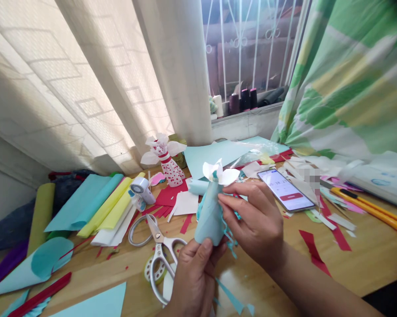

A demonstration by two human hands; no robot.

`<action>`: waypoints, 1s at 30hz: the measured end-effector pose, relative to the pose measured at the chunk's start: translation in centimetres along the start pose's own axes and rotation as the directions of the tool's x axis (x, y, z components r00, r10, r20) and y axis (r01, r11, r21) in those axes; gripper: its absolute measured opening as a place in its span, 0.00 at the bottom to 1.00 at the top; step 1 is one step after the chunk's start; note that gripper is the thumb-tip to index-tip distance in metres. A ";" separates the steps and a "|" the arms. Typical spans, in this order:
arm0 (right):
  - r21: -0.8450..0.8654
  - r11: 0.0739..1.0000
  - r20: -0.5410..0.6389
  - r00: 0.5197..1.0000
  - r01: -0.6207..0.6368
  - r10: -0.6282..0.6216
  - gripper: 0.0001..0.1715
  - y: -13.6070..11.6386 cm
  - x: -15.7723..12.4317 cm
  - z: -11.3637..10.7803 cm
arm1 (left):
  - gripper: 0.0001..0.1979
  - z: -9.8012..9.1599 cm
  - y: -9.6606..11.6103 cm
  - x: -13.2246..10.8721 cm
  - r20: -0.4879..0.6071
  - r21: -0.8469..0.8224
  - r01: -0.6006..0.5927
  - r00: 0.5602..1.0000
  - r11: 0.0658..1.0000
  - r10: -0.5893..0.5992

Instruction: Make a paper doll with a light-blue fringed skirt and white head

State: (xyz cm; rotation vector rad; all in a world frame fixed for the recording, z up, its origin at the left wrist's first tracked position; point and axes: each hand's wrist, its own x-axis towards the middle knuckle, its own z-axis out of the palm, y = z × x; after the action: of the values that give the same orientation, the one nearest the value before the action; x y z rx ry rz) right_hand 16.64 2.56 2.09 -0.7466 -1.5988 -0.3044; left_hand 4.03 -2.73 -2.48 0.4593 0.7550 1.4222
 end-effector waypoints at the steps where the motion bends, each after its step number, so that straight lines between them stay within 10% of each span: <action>1: -0.001 1.000 0.001 1.000 -0.005 0.005 0.11 0.0 0.0 0.0 | 0.04 0.0 0.0 0.0 -0.001 -0.002 0.001 1.000 1.000 -0.001; 21: 0.317 0.942 0.019 0.994 -0.110 0.110 0.07 -1.3 0.4 -1.6 | 0.03 0.2 1.3 0.2 0.001 -0.049 -0.032 0.999 0.998 0.032; 30: 0.427 0.656 0.334 0.783 -0.622 0.526 0.15 -0.2 0.0 -0.9 | 0.08 -0.5 0.7 0.4 0.030 0.129 -0.178 0.984 0.975 0.176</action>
State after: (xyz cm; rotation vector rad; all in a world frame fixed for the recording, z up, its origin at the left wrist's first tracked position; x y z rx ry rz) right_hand 17.24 1.86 2.27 -0.8247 -1.4186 0.6724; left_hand 3.16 -2.31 -2.43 0.6545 0.8121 1.5367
